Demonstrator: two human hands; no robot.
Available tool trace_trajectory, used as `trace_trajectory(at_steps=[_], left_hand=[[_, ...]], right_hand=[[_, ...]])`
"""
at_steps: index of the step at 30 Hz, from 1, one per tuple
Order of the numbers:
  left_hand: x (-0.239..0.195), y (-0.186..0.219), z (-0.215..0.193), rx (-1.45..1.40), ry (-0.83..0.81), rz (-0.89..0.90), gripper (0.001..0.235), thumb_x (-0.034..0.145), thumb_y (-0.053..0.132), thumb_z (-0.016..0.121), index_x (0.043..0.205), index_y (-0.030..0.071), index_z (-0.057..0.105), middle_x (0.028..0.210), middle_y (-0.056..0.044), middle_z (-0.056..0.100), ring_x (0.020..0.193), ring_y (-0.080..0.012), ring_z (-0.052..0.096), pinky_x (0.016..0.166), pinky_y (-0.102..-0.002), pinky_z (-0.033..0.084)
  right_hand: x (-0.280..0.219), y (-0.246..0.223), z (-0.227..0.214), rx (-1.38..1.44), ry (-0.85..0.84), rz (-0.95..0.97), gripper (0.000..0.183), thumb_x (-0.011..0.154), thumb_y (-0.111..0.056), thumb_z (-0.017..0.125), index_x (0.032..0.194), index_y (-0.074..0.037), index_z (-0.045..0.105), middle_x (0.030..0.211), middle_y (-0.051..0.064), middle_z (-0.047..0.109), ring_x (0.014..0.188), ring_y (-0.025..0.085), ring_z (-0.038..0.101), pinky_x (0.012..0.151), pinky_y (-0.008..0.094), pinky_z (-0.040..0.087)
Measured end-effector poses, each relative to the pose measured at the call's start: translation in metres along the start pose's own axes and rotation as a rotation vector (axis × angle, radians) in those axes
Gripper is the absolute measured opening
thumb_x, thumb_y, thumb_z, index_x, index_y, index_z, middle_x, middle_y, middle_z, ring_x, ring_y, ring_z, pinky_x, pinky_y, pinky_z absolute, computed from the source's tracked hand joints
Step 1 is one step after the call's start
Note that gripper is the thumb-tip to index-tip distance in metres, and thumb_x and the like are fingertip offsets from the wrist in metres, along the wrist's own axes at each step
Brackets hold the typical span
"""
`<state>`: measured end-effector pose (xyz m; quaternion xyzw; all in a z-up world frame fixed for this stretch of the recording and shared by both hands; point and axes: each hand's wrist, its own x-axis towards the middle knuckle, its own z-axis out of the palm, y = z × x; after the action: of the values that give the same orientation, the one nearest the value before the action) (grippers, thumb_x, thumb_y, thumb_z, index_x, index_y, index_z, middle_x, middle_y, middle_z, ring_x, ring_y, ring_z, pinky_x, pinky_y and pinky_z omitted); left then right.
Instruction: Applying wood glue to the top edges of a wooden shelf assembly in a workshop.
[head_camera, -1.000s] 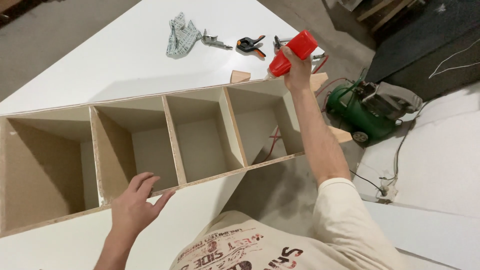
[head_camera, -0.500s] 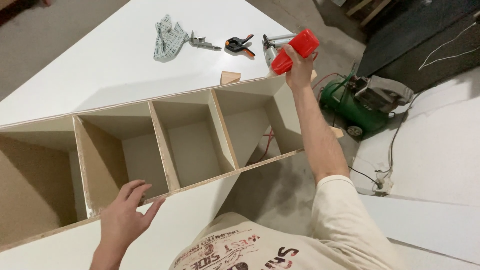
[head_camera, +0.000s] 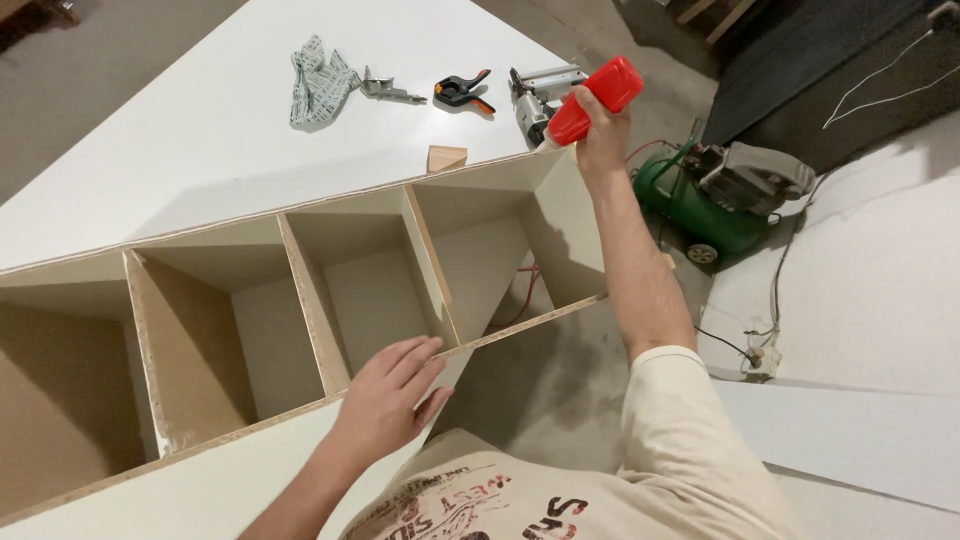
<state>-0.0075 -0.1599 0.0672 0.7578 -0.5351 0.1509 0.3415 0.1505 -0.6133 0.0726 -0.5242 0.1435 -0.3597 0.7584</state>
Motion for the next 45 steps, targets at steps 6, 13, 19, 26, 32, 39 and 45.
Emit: trace_trajectory(at_steps=[6,13,19,26,32,39,45], left_hand=[[0.027,-0.01,0.063,-0.003,-0.055,0.095,0.031,0.099,0.018,0.069,0.124,-0.001,0.069,0.137,-0.016,0.066,0.127,-0.0344,0.062,0.114,-0.046,0.047],[0.031,-0.019,0.077,-0.04,-0.125,0.058,0.022,0.099,0.016,0.067,0.115,0.001,0.072,0.125,-0.015,0.071,0.123,-0.0349,0.063,0.112,-0.048,0.047],[0.034,-0.018,0.073,-0.089,-0.123,0.01,0.013,0.098,0.012,0.068,0.107,0.004,0.07,0.113,-0.011,0.073,0.118,-0.031,0.065,0.114,-0.047,0.046],[0.035,-0.016,0.071,-0.087,-0.115,0.012,0.012,0.098,0.013,0.069,0.106,0.004,0.071,0.108,-0.011,0.074,0.114,-0.0306,0.067,0.112,-0.047,0.048],[0.035,-0.017,0.072,-0.091,-0.131,0.003,0.011,0.098,0.012,0.068,0.106,0.004,0.071,0.106,-0.01,0.074,0.113,-0.0297,0.067,0.113,-0.046,0.047],[0.037,-0.015,0.068,-0.082,-0.115,0.01,0.011,0.099,0.014,0.068,0.104,0.005,0.072,0.104,-0.01,0.075,0.111,-0.0294,0.069,0.112,-0.046,0.048],[0.031,-0.02,0.079,-0.115,-0.138,-0.01,0.013,0.1,0.015,0.066,0.106,0.005,0.072,0.107,-0.01,0.075,0.112,-0.0301,0.068,0.112,-0.047,0.048]], right_hand=[[0.01,-0.003,-0.01,-0.019,0.047,-0.029,0.037,0.075,-0.008,0.086,0.103,-0.005,0.062,0.092,0.015,0.071,0.083,0.032,0.074,0.072,0.044,0.061],[0.012,-0.014,-0.017,-0.016,0.086,0.003,0.036,0.074,-0.009,0.085,0.1,-0.005,0.061,0.086,0.015,0.07,0.079,0.031,0.073,0.071,0.043,0.061],[0.022,-0.014,-0.031,-0.062,0.069,-0.042,0.039,0.073,-0.014,0.087,0.101,-0.007,0.061,0.09,0.013,0.069,0.083,0.032,0.074,0.073,0.044,0.062],[0.026,-0.016,-0.043,-0.067,0.122,-0.032,0.044,0.07,-0.016,0.089,0.102,-0.008,0.061,0.092,0.012,0.069,0.086,0.032,0.074,0.076,0.044,0.062],[0.023,-0.018,-0.051,-0.087,0.15,-0.041,0.04,0.069,-0.017,0.089,0.099,-0.007,0.064,0.088,0.012,0.071,0.083,0.031,0.075,0.073,0.042,0.062],[0.013,-0.022,-0.055,-0.02,0.19,-0.025,0.043,0.068,-0.012,0.089,0.1,-0.006,0.062,0.089,0.014,0.071,0.082,0.032,0.074,0.071,0.043,0.061],[0.004,-0.023,-0.069,0.01,0.173,-0.037,0.041,0.071,-0.01,0.089,0.102,-0.005,0.063,0.091,0.015,0.071,0.082,0.032,0.074,0.077,0.044,0.062]])
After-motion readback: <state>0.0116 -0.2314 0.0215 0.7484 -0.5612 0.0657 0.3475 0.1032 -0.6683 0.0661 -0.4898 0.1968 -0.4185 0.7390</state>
